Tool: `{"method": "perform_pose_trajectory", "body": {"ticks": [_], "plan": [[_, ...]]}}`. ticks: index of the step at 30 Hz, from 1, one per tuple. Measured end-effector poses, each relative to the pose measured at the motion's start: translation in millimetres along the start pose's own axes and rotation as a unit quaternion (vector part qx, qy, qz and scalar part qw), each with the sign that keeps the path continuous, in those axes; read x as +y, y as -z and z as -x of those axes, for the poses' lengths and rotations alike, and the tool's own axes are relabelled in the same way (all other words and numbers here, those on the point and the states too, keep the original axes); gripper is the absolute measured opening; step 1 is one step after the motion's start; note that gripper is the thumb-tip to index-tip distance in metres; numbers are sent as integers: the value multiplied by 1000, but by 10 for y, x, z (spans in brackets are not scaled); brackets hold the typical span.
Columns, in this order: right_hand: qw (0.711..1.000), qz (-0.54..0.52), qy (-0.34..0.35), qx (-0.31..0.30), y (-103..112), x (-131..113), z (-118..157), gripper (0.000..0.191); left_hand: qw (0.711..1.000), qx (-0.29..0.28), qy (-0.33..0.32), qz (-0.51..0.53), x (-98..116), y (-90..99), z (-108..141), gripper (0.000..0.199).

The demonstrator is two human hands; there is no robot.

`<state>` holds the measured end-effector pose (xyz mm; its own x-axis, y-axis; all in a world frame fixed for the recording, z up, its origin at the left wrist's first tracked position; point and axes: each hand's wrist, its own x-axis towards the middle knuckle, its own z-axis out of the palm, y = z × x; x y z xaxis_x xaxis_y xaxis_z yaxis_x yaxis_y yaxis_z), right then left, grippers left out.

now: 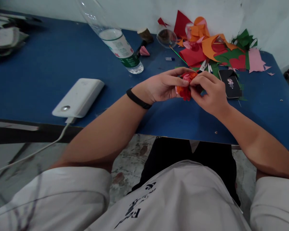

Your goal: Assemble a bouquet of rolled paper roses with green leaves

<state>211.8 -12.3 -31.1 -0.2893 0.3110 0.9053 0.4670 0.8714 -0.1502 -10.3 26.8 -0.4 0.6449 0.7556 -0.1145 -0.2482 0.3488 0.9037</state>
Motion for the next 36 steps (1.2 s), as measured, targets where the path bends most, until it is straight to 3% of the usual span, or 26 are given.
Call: {"method": "perform_pose_trajectory", "body": {"ticks": [11,17,20,24,28,30,33,36], "plan": [[987,31,-146,67,-159,118,205,33,999,25,-12,41,17,-34,26,45],[987,17,-142,78,-162,51,188,33,999,4,-8,42,32,-27,28,45],[990,38,-128,50,-107,-8,157,35,999,-5,-6,32,12,-24,22,42],[989,63,-131,15,-44,-47,108,27,1000,15,-10,21,-23,-20,1,40],[995,-7,-91,51,-55,-35,85,15,999,30,-22,40,-31,-30,-14,40],[993,-26,-96,66,-81,-12,104,19,998,31,-28,50,-30,-47,-12,39],[991,-2,-118,56,-107,9,143,25,997,38,-36,57,-31,-88,-2,38],[992,28,-114,45,-102,-17,154,14,996,54,-42,61,-41,-139,9,37]]}}
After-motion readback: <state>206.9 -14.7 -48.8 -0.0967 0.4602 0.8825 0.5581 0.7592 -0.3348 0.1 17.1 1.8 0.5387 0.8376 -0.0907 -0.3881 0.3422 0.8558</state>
